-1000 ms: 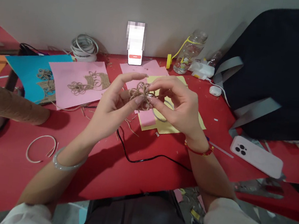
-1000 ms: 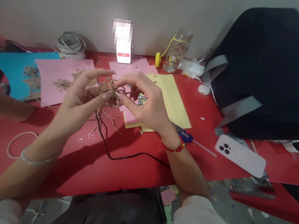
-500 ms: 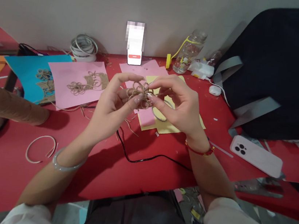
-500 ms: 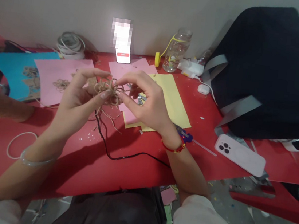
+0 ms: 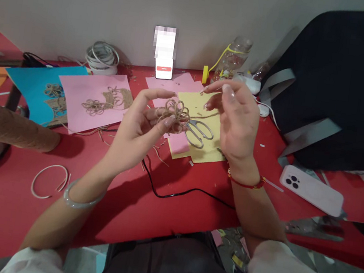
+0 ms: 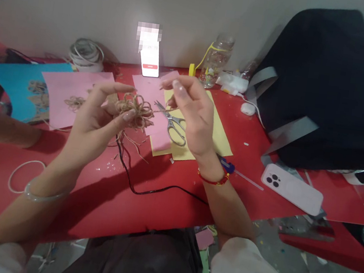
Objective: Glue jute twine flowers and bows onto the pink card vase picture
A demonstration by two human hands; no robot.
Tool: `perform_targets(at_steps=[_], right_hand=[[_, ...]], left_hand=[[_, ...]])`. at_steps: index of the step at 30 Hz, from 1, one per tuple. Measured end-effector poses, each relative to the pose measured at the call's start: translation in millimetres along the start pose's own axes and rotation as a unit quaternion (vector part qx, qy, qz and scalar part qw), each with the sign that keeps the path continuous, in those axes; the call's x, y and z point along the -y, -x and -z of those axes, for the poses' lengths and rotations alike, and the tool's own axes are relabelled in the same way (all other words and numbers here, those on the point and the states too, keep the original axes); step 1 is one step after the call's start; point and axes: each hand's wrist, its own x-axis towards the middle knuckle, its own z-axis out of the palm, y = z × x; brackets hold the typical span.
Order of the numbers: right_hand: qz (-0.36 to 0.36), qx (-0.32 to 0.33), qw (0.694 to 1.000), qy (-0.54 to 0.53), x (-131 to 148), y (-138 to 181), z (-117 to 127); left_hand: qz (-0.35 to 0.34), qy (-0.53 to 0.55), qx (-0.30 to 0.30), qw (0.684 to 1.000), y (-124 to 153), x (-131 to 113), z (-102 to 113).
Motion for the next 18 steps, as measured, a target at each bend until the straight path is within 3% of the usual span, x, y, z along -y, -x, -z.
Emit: perform_targets(at_steps=[2,6,11,18], right_hand=[[-0.011,-0.008,0.999,0.046,1.5,0.1,1.6],[-0.023,0.057,0.992,0.111,3.9,2.8,0.1],[0.03,0.074,0.992,0.098,0.2,4.0,-5.2],[0.024,0.067,0.992,0.105,0.4,3.5,-3.6]], left_hand=[[0.002,0.001,0.013,1.0,0.8,0.1,-0.3],[0.006,0.016,0.043,0.999,1.8,-0.9,-1.7],[0.009,0.026,0.066,0.997,0.8,-2.9,-2.0],[0.016,0.037,0.064,0.997,0.8,-4.8,-1.3]])
